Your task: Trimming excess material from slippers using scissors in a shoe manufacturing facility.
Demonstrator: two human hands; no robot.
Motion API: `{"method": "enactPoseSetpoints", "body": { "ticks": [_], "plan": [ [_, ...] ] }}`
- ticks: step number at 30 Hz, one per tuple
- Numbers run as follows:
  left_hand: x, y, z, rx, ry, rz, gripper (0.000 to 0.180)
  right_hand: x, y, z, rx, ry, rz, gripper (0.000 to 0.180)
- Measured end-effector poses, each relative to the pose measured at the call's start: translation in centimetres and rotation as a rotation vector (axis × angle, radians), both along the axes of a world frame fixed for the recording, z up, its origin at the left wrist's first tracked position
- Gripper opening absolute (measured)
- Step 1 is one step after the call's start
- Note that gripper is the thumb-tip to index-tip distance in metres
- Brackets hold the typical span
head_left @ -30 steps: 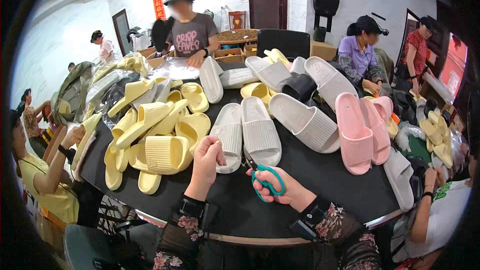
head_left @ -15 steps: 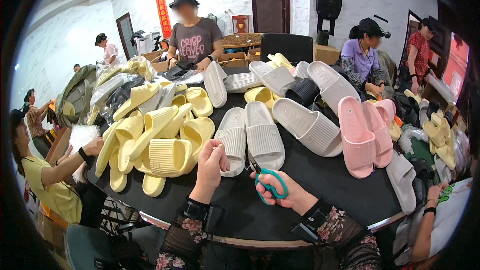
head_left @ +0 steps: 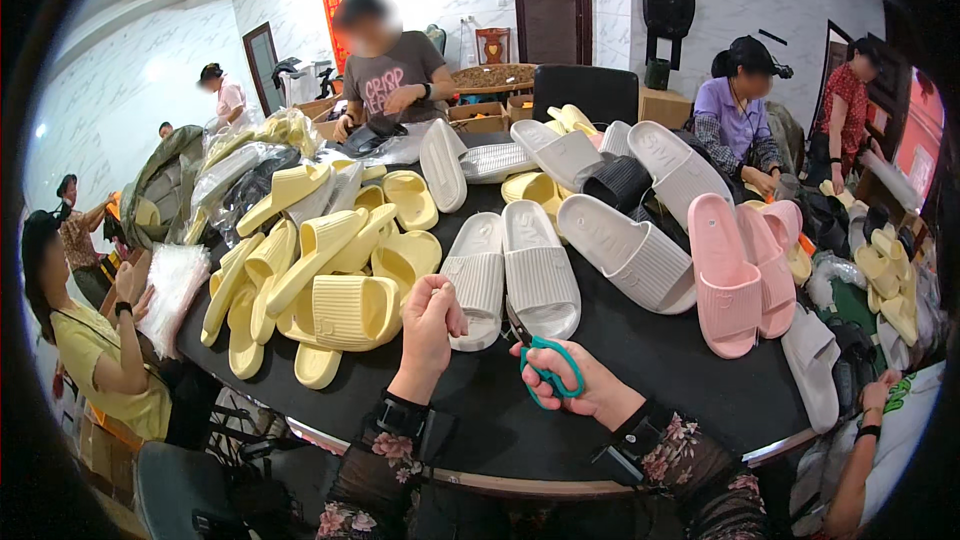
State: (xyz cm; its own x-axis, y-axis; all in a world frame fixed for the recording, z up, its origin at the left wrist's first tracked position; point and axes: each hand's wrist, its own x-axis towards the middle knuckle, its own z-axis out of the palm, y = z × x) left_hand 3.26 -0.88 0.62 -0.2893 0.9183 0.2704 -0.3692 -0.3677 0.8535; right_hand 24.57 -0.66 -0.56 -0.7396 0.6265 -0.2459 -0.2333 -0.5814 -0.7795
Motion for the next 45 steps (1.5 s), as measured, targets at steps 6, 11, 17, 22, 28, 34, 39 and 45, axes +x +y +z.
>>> {"method": "enactPoseSetpoints", "body": {
  "ticks": [6, 11, 17, 22, 28, 34, 39, 45],
  "plan": [
    [-0.1, 0.1, -0.1, -0.026, 0.044, -0.001, 0.005, 0.0, 0.0, 0.1, 0.001, 0.006, 0.001, 0.032],
    [-0.2, 0.0, 0.1, -0.022, 0.044, 0.006, 0.005, 0.0, -0.1, 0.4, 0.030, -0.016, 0.022, 0.032],
    [0.1, 0.0, 0.2, -0.014, 0.008, 0.007, 0.006, 0.0, -0.1, 0.4, 0.031, -0.023, 0.015, 0.034],
    [-0.1, -0.1, 0.1, -0.027, 0.002, 0.008, 0.006, 0.0, 0.0, 0.2, 0.038, -0.020, 0.021, 0.034],
    [-0.1, 0.0, 0.2, -0.033, 0.009, 0.025, 0.005, 0.0, 0.0, 0.4, 0.051, -0.021, 0.013, 0.035],
    [-2.7, 0.6, -0.5, 0.048, -0.529, -0.319, 0.016, 0.2, 0.1, 0.4, -0.064, 0.108, -0.022, 0.034],
    [-2.8, 0.7, -0.4, 0.003, -0.630, -0.380, 0.018, 0.4, 0.5, -0.1, -0.101, 0.138, -0.044, 0.033],
    [-2.7, 0.5, -0.1, 0.011, -0.542, -0.380, 0.016, 0.2, 0.5, -0.2, -0.078, 0.127, -0.021, 0.034]
  ]
}}
